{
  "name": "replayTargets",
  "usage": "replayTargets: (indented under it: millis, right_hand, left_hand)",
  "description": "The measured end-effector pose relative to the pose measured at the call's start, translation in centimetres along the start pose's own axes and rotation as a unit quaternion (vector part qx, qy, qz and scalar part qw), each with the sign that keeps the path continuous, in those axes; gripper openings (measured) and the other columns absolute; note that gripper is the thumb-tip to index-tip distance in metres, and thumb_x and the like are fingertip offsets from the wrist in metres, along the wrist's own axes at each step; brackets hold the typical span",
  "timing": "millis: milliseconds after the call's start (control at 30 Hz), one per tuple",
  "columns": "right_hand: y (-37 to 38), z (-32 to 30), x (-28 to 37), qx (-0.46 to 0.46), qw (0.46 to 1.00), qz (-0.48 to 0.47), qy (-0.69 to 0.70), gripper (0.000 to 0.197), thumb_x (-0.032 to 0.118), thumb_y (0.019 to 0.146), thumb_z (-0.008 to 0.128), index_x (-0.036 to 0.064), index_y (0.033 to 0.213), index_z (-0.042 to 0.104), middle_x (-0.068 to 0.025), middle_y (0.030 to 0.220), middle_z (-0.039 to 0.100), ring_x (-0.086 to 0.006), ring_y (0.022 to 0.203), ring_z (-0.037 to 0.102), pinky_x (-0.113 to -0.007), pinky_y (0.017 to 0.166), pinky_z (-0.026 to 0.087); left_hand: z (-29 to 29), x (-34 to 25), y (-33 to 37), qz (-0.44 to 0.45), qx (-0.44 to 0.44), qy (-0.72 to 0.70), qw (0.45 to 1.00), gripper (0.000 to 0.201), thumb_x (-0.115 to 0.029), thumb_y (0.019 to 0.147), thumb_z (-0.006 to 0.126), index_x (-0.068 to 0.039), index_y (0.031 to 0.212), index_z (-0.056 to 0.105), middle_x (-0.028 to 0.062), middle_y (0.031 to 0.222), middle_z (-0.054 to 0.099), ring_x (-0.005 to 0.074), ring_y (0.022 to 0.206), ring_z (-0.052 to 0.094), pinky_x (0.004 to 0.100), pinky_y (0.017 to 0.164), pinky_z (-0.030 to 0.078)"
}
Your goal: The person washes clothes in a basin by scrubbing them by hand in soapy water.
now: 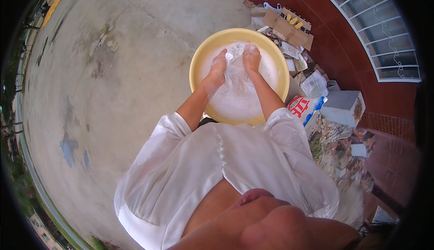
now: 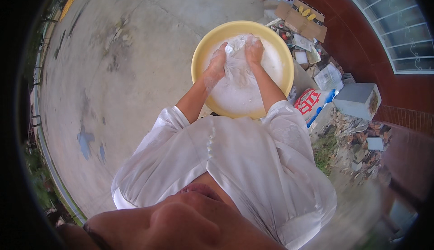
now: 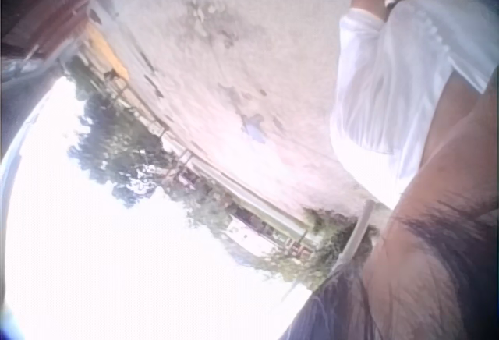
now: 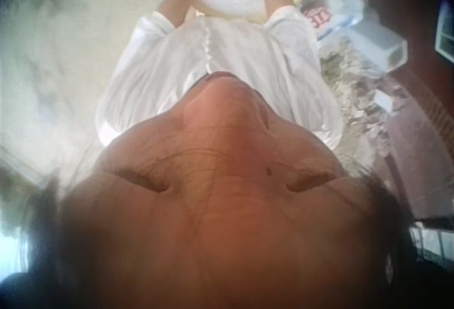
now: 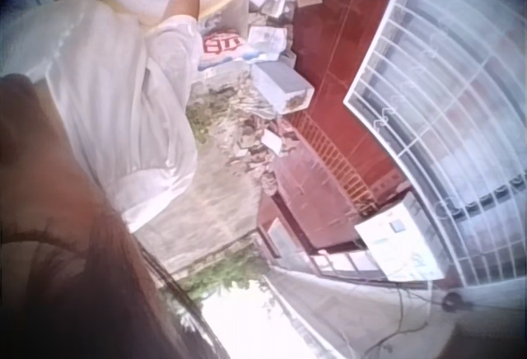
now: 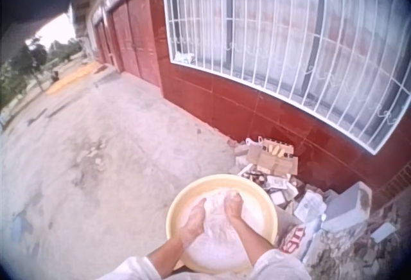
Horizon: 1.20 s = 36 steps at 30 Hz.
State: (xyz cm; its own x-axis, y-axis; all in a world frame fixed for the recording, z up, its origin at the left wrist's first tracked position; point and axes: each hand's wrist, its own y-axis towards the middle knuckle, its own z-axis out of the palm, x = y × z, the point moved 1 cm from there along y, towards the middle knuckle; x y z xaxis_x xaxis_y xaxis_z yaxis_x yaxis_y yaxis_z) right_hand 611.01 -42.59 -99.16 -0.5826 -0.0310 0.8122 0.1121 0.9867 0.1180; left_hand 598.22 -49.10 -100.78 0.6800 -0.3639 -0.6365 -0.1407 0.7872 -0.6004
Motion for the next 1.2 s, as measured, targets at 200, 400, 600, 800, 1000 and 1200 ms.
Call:
replayTargets:
  millis: [200,400,600,800,1000,1200]
  right_hand:
    - [6.3,7.9,-8.3,0.120,0.992,-0.041,0.017,0.045,0.034,0.093,0.053,0.0029,0.126,0.052,-0.0275,0.104,0.064,-0.0429,0.099,0.060,-0.044,0.088,0.046]
    - [9.9,9.1,-11.0,0.130,0.982,-0.100,-0.090,0.049,0.012,0.086,0.057,0.0019,0.133,0.044,-0.0285,0.120,0.057,-0.0431,0.112,0.054,-0.047,0.096,0.042]
    - [8.8,2.4,-10.7,0.029,0.983,-0.176,-0.049,0.042,0.014,0.088,0.054,0.0044,0.128,0.052,-0.0257,0.118,0.060,-0.0419,0.106,0.059,-0.046,0.092,0.046]
    - [-6.7,-12.1,4.5,0.121,0.968,-0.170,0.139,0.032,0.025,0.087,0.063,-0.0008,0.105,0.061,-0.0250,0.096,0.066,-0.0403,0.089,0.063,-0.041,0.081,0.049]
    - [-14.0,-22.0,2.8,0.039,0.998,-0.026,0.052,0.029,0.030,0.085,0.067,0.0013,0.089,0.065,-0.0202,0.079,0.067,-0.0350,0.073,0.065,-0.042,0.070,0.050]
    - [-25.3,-27.9,7.1,0.093,0.966,-0.212,0.117,0.024,0.026,0.083,0.065,0.0019,0.083,0.062,-0.0243,0.078,0.064,-0.0448,0.079,0.062,-0.045,0.070,0.050]
  left_hand:
    - [0.9,1.7,12.6,0.180,-0.099,0.460,0.864,0.053,-0.034,0.098,0.042,-0.003,0.141,0.039,0.0235,0.139,0.046,0.0319,0.116,0.056,0.0416,0.094,0.045]
    - [0.9,7.2,21.5,0.346,-0.135,0.704,0.605,0.043,-0.021,0.095,0.048,-0.002,0.133,0.046,0.0209,0.121,0.061,0.0240,0.104,0.064,0.0415,0.085,0.049]
    - [7.6,3.4,10.3,0.374,-0.111,0.445,0.806,0.037,-0.031,0.095,0.052,-0.003,0.119,0.058,0.0123,0.105,0.067,0.0213,0.092,0.064,0.0383,0.079,0.050]
    - [8.3,3.8,-4.5,0.145,-0.016,0.005,0.989,0.043,-0.046,0.097,0.048,-0.006,0.107,0.062,0.0078,0.100,0.066,0.0228,0.086,0.062,0.0354,0.077,0.051]
    - [12.0,12.3,-20.6,0.039,0.018,0.002,0.999,0.041,-0.045,0.100,0.042,-0.010,0.112,0.060,0.0058,0.100,0.065,0.0210,0.092,0.061,0.0350,0.083,0.049]
    - [5.7,18.7,-20.9,0.174,0.150,0.097,0.968,0.035,-0.039,0.097,0.046,-0.011,0.113,0.060,0.0047,0.103,0.065,0.0189,0.097,0.059,0.0344,0.084,0.048]
